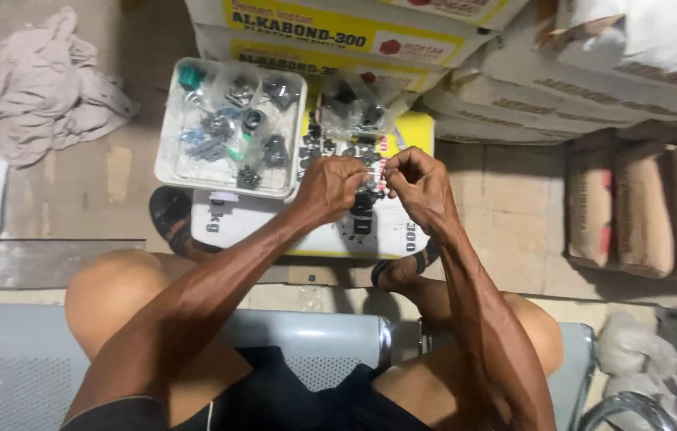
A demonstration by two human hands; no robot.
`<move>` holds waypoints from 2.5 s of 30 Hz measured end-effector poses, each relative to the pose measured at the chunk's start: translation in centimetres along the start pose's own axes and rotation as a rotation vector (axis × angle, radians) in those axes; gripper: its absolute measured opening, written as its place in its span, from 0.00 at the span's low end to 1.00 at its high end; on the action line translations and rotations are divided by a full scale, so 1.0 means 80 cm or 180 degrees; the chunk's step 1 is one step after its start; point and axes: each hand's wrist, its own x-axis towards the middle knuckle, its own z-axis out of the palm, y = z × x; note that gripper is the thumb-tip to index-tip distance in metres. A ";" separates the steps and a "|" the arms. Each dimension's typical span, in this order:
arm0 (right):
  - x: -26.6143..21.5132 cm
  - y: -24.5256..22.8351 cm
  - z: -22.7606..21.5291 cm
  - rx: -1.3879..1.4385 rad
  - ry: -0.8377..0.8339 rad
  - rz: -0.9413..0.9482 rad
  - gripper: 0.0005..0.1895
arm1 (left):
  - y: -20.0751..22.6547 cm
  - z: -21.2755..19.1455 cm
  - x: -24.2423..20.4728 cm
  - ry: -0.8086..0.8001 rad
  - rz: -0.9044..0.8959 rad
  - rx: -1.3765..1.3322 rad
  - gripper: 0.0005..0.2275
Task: Sorting small mechanical parts from a pile into a plastic organizer tray.
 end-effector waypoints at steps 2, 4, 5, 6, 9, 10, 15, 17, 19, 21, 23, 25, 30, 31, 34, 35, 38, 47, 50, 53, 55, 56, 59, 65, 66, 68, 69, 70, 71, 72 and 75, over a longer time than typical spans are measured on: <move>0.013 0.020 0.007 -0.0075 -0.0022 -0.0067 0.02 | -0.016 0.000 -0.001 0.0010 0.0011 0.0002 0.06; -0.005 0.040 0.003 -0.0242 0.0029 -0.0053 0.05 | -0.025 0.017 -0.017 -0.0048 0.0038 -0.0123 0.06; 0.001 0.045 0.005 -0.0007 -0.0092 -0.0061 0.02 | -0.031 0.015 -0.011 -0.0151 -0.0030 -0.0270 0.07; 0.008 0.048 0.007 0.0226 -0.0215 -0.0071 0.05 | -0.036 0.010 -0.006 -0.0255 -0.0098 -0.0416 0.08; 0.006 0.025 0.010 0.0250 -0.0275 -0.0103 0.04 | -0.032 0.010 -0.002 -0.0231 0.0016 -0.0445 0.07; 0.004 0.024 0.016 0.0259 -0.0298 -0.0094 0.04 | -0.039 0.011 -0.004 -0.0218 -0.0007 -0.0439 0.07; -0.001 0.031 0.024 0.0778 -0.0111 0.0317 0.04 | -0.035 0.011 -0.003 -0.0325 -0.0049 -0.0406 0.10; 0.000 0.024 0.025 0.0343 0.0016 0.0192 0.03 | -0.021 0.009 -0.001 -0.0175 -0.0234 -0.0467 0.06; 0.007 0.027 0.024 -0.0087 0.0088 0.0113 0.03 | -0.003 0.004 0.001 0.0000 -0.0487 -0.0538 0.06; 0.018 0.038 0.019 -0.0270 0.0549 -0.0040 0.05 | 0.020 -0.002 0.004 0.0598 -0.0411 -0.0348 0.11; 0.010 0.023 0.031 -0.0022 0.0470 0.0073 0.05 | 0.007 0.011 -0.002 0.0495 -0.0673 -0.0634 0.11; 0.017 0.009 0.038 0.0218 0.0406 0.0113 0.04 | 0.004 0.009 0.008 0.0408 -0.0866 -0.0906 0.10; 0.007 0.006 0.041 0.0086 0.0102 0.0281 0.03 | -0.022 0.019 0.000 0.0568 -0.1007 -0.1144 0.04; 0.010 0.024 0.040 0.0081 0.0128 0.0264 0.03 | -0.031 0.029 -0.002 0.0552 -0.0979 -0.1146 0.04; 0.009 0.059 0.040 -0.1388 0.0007 0.0223 0.03 | -0.058 0.052 -0.013 0.0699 -0.1023 -0.0945 0.02; 0.008 0.059 0.037 -0.1409 0.0024 0.0244 0.02 | -0.068 0.057 -0.012 0.0806 -0.0875 -0.0574 0.01; 0.008 0.040 0.015 -0.1354 0.0185 0.0193 0.03 | -0.124 0.079 -0.026 0.0788 -0.0790 -0.0025 0.04; 0.026 0.137 0.068 -0.1436 0.0090 0.0104 0.05 | -0.197 0.118 -0.063 0.0804 -0.1407 0.0128 0.04; 0.032 0.148 0.089 -0.1717 -0.0092 -0.0254 0.05 | -0.171 0.120 -0.065 0.1017 -0.2285 -0.0276 0.04; 0.041 0.170 0.111 -0.2113 -0.0316 -0.0505 0.05 | -0.173 0.108 -0.068 0.1306 -0.3250 -0.0934 0.06; 0.043 0.194 0.125 -0.2334 -0.0412 -0.0644 0.06 | -0.191 0.104 -0.078 0.1580 -0.3367 -0.1381 0.07; 0.045 0.205 0.131 -0.2350 -0.0466 -0.0659 0.07 | -0.197 0.103 -0.083 0.1294 -0.2935 -0.0584 0.06; 0.051 0.178 0.113 -0.2305 -0.0390 -0.0573 0.08 | -0.193 0.094 -0.082 0.0974 -0.2440 0.0162 0.06; 0.051 0.188 0.017 -0.2191 -0.0284 -0.0120 0.05 | -0.202 0.112 -0.091 0.0493 -0.2542 -0.0195 0.07; 0.048 0.202 0.002 -0.2502 -0.0386 -0.0049 0.04 | -0.202 0.117 -0.092 0.0382 -0.2477 -0.0309 0.07; 0.034 0.236 0.009 -0.2555 -0.0399 -0.0021 0.07 | -0.207 0.125 -0.098 0.0320 -0.2424 -0.0277 0.06; 0.027 0.254 0.013 -0.2593 -0.0406 0.0002 0.10 | -0.209 0.128 -0.101 0.0258 -0.2369 -0.0228 0.06; 0.019 0.226 0.022 -0.2593 -0.0399 0.0014 0.10 | -0.207 0.131 -0.102 0.0244 -0.2369 -0.0229 0.06; 0.012 0.198 0.032 -0.2802 -0.0426 -0.0245 0.11 | -0.205 0.133 -0.101 0.0215 -0.2335 -0.0177 0.06; 0.005 0.170 0.042 -0.3008 -0.0453 -0.0505 0.11 | -0.203 0.134 -0.100 0.0186 -0.2301 -0.0125 0.05; 0.012 0.230 0.046 -0.3240 -0.0454 -0.0734 0.09 | -0.196 0.139 -0.100 0.0196 -0.2236 -0.0217 0.06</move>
